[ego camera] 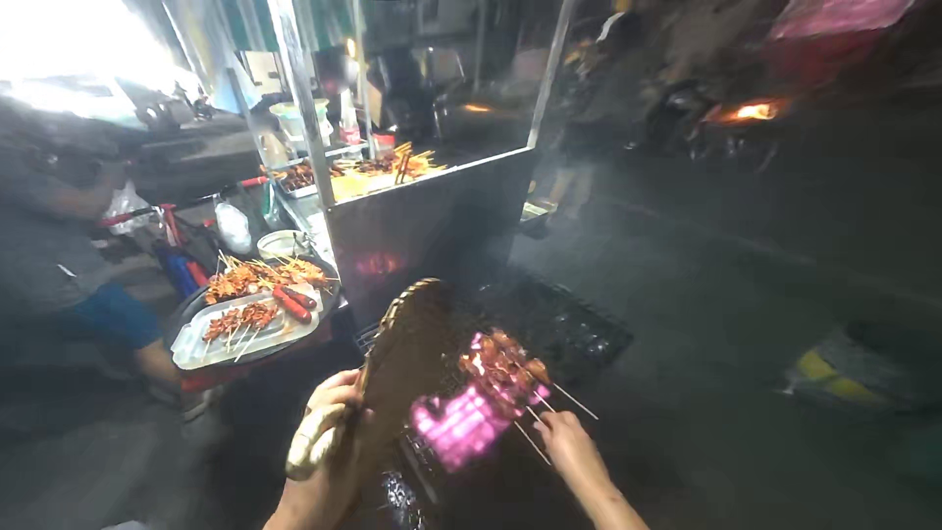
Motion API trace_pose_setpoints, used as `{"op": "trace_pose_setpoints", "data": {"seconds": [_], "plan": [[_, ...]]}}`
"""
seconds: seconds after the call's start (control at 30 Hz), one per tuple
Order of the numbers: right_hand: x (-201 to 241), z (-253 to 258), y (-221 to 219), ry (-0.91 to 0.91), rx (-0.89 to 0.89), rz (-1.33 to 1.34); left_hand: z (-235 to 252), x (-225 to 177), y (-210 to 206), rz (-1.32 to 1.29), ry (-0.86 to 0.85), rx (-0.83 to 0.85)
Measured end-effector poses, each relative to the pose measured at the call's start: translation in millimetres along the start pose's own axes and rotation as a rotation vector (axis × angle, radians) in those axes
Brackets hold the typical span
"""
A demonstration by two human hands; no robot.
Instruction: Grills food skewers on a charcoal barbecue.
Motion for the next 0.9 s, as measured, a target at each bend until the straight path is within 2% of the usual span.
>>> {"op": "trace_pose_setpoints", "data": {"seconds": [0.03, 0.13, 0.3, 0.4, 0.43, 0.53, 0.57, 0.67, 0.8, 0.9], "plan": [[-4.9, 6.5, 1.3, -0.027, 0.021, -0.004, -2.4, 2.4, -3.0, -0.022, 0.023, -0.008], [-11.3, 18.6, 4.6, -0.057, 0.19, -0.048, -0.6, -3.5, -11.4, -0.134, 0.035, 0.105], [-5.7, 19.3, 9.5, 0.022, 0.157, -0.079, 12.2, -6.6, -6.3, -0.103, -0.057, -0.005], [-10.0, 21.3, 0.1, 0.062, 0.179, -0.09, 14.8, -16.0, -8.4, -0.236, 0.0, 0.089], [-12.3, 23.5, 1.5, 0.052, 0.149, -0.067, 17.0, -17.2, -4.7, -0.165, -0.003, 0.106], [-17.2, 33.5, 10.7, -0.03, 0.007, 0.008, 20.7, -9.6, -2.3, -0.057, -0.057, 0.019], [-18.5, 37.8, 10.3, -0.068, 0.027, -0.013, 19.2, -9.2, -8.3, -0.128, -0.039, 0.013], [-20.1, 46.2, 13.2, -0.122, 0.105, -0.071, 11.6, -18.0, -27.3, -0.275, 0.039, 0.165], [-22.0, 45.4, 29.1, -0.062, 0.138, -0.08, 16.9, -20.3, -14.1, -0.139, 0.006, 0.096], [-35.8, 44.4, 18.3, -0.07, 0.246, -0.096, 22.1, -19.9, -7.4, -0.157, -0.009, 0.062]]}}
Point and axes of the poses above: each hand's wrist, its own z-axis towards the middle knuckle, its own y-axis out of the back of the hand, x = y × z, the point moved 4 cm from there along z, towards the middle knuckle
